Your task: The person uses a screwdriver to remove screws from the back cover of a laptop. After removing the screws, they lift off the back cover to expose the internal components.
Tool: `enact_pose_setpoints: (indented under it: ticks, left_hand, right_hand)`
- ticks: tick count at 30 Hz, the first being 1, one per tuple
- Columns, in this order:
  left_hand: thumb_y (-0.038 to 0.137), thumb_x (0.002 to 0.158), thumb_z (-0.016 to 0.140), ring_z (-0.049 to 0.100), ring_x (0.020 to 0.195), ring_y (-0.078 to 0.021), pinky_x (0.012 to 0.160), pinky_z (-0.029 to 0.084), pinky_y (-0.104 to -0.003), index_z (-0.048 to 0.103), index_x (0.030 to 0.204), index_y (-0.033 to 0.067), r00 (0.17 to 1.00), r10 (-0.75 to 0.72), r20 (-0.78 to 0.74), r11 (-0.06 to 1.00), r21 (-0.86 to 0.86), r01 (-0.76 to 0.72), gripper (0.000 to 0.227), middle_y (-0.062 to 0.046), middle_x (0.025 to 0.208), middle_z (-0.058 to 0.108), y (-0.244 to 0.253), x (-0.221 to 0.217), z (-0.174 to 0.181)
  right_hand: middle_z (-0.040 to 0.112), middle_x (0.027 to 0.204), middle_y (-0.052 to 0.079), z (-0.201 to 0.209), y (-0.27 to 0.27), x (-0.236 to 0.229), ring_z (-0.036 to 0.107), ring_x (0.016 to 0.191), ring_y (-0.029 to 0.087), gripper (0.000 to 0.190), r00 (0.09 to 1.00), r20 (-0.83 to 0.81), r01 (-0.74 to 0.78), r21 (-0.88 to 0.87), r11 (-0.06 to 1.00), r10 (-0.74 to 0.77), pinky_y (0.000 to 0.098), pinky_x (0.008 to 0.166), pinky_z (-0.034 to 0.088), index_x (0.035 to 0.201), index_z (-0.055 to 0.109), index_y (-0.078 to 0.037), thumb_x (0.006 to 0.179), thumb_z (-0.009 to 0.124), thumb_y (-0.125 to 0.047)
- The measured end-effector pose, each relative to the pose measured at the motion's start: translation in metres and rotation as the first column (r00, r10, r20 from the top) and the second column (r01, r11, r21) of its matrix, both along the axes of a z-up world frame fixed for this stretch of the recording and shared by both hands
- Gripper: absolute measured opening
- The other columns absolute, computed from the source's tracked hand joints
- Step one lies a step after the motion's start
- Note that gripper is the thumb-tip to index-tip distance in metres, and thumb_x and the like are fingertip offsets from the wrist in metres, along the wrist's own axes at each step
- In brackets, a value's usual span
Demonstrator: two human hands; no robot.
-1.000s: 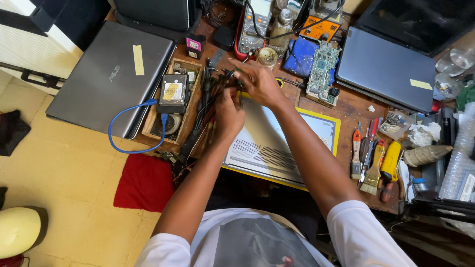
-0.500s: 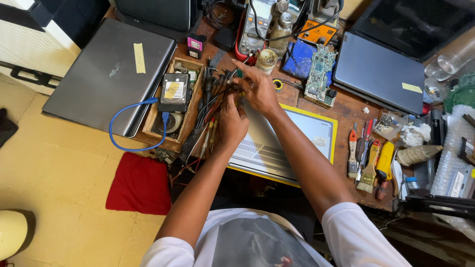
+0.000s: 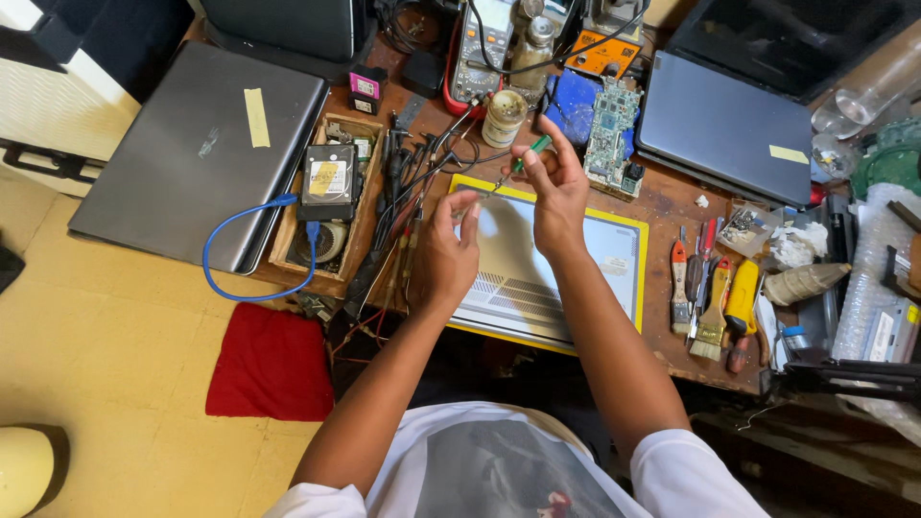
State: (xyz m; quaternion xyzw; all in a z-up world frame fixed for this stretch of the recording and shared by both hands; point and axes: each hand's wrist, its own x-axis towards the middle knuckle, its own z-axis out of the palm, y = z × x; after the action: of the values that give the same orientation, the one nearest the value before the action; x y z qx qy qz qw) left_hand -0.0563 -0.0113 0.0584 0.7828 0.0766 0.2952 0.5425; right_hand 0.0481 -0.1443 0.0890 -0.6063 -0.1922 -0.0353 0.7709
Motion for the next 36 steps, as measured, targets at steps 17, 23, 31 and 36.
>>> enact_pose_setpoints:
  ticks: [17,23,31,36]
  left_hand:
    - [0.030,0.110,0.070,0.077,0.108,-0.0291,0.091,0.058,-0.044,0.078,0.123,0.0189,0.994,-0.071,-0.088,0.984,-0.171,0.055,0.019,-0.009,0.116,0.083,-0.025,-0.020,0.008]
    - [0.010,0.107,0.064,0.076,0.110,-0.0411,0.093,0.059,-0.053,0.071,0.135,0.0081,0.981,0.137,-0.134,0.987,0.101,-0.124,0.029,-0.019,0.120,0.080,0.009,-0.044,-0.040]
    - [0.003,0.098,0.069,0.070,0.114,-0.0453,0.100,0.056,-0.053,0.065,0.138,0.0024,0.978,0.203,0.043,0.934,0.293,-0.206,0.040,-0.022,0.118,0.073,0.002,-0.052,-0.061]
    - [0.004,0.101,0.065,0.070,0.112,-0.0427,0.100,0.055,-0.052,0.064,0.141,0.0042,0.983,0.182,0.038,0.944,0.272,-0.185,0.040,-0.020,0.121,0.073,0.001,-0.053,-0.062]
  right_hand:
    - [0.077,0.113,0.020,-0.021,-0.012,-0.050,0.083,0.088,0.029,0.050,0.995,-0.071,0.080,0.090,0.993,-0.073,0.0355,0.083,0.071,0.158,0.054,-0.006,0.110,0.069,-0.006]
    - [0.076,0.112,0.022,-0.014,-0.004,-0.051,0.081,0.089,0.028,0.049,0.987,0.159,0.045,-0.124,0.991,-0.025,0.0382,0.081,0.071,0.157,0.056,-0.002,0.110,0.067,0.003]
    - [0.079,0.106,0.018,-0.024,0.036,-0.038,0.082,0.081,0.028,0.047,0.904,0.394,-0.003,-0.377,0.926,0.163,0.0397,0.073,0.071,0.146,0.068,-0.003,0.101,0.077,0.006]
    - [0.078,0.105,0.020,-0.027,0.043,-0.041,0.082,0.083,0.031,0.046,0.870,0.457,0.031,-0.426,0.904,0.185,0.0435,0.073,0.069,0.147,0.069,-0.002,0.102,0.075,0.007]
